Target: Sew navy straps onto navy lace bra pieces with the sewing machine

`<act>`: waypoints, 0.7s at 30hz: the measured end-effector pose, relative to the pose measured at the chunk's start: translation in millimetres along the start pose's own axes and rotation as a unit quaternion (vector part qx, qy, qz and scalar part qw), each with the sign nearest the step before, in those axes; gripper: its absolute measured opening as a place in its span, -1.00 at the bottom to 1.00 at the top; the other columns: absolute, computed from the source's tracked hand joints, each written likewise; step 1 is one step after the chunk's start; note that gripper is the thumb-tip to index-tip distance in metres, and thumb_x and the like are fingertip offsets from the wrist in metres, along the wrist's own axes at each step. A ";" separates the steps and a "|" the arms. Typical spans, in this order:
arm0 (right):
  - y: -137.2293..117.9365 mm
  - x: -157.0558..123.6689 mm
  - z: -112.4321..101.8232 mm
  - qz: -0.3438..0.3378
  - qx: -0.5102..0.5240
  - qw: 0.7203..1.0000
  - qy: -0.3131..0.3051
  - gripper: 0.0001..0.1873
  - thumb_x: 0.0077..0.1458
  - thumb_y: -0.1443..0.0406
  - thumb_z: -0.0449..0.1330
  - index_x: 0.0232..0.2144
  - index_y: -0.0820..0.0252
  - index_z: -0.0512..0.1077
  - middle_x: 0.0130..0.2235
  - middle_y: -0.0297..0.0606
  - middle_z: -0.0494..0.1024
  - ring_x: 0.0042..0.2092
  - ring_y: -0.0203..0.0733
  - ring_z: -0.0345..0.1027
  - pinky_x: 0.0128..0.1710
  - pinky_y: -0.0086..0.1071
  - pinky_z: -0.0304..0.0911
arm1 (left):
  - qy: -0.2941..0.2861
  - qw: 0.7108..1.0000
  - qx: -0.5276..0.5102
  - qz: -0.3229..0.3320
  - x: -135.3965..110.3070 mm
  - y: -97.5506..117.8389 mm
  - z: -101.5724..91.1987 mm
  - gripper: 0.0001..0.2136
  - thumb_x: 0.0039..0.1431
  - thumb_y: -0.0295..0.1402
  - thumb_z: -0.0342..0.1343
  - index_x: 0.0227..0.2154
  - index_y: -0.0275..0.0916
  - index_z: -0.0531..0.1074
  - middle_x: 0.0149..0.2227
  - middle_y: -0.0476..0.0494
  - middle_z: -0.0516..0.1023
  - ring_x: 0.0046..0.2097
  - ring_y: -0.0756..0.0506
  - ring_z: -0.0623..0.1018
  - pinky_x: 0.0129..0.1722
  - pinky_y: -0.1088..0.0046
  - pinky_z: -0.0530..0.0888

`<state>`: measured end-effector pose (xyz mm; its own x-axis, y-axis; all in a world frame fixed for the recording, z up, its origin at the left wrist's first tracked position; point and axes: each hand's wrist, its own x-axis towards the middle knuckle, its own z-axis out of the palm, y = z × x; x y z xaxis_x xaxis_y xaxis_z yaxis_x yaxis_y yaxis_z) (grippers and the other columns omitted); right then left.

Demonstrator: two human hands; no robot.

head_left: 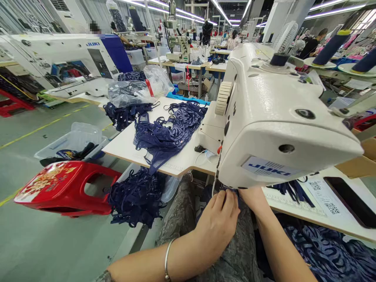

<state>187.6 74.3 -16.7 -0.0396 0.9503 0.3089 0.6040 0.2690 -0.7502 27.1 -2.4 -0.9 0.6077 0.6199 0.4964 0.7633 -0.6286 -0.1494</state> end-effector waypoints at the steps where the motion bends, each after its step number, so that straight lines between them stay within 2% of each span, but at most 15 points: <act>1: 0.9 -0.5 0.8 -0.008 -0.014 1.000 -0.001 -0.71 0.04 0.21 0.01 -0.36 0.10 0.53 -0.22 -0.13 0.63 0.06 0.13 0.38 0.07 0.04 0.26 | 0.000 1.000 0.001 -0.003 0.0 0.5 -0.2 -0.69 0.35 -0.37 -0.04 0.04 -0.43 0.41 0.00 -0.26 0.49 -0.05 -0.15 0.48 -0.09 0.33 0.43; 8: 13.2 -4.9 16.1 -0.079 -0.073 0.993 0.043 -0.66 0.09 0.28 -0.06 -0.33 0.11 0.52 -0.23 -0.14 0.64 0.05 0.12 0.39 0.07 0.06 0.26 | -0.004 0.999 0.008 -0.038 -1.0 2.2 -2.1 -0.69 0.36 -0.35 -0.05 0.03 -0.42 0.41 0.00 -0.22 0.49 -0.05 -0.16 0.46 -0.09 0.31 0.42; 14: 23.3 -2.2 19.6 -0.083 -0.090 0.992 0.031 -0.69 0.14 0.27 -0.01 -0.21 0.11 0.51 -0.13 -0.14 0.62 0.12 0.10 0.31 0.08 0.01 0.27 | 0.000 0.999 0.014 -0.033 -0.9 -1.8 -5.9 -0.68 0.35 -0.32 -0.04 0.00 -0.45 0.43 -0.04 -0.25 0.50 -0.07 -0.17 0.47 -0.11 0.31 0.42; 21: 24.4 -1.2 19.3 -0.097 -0.097 0.990 0.028 -0.69 0.14 0.25 0.01 -0.20 0.12 0.52 -0.08 -0.11 0.59 0.11 0.12 0.33 0.08 0.01 0.27 | -0.010 1.000 0.000 -0.009 -3.1 -4.1 -5.0 -0.66 0.34 -0.31 -0.02 0.03 -0.45 0.40 -0.02 -0.27 0.49 -0.04 -0.16 0.48 -0.07 0.33 0.42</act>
<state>187.0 82.7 -46.7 -0.1291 0.8720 0.4722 0.7307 0.4056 -0.5492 21.0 -4.1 2.4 0.5980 0.6410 0.4811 0.7744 -0.6169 -0.1406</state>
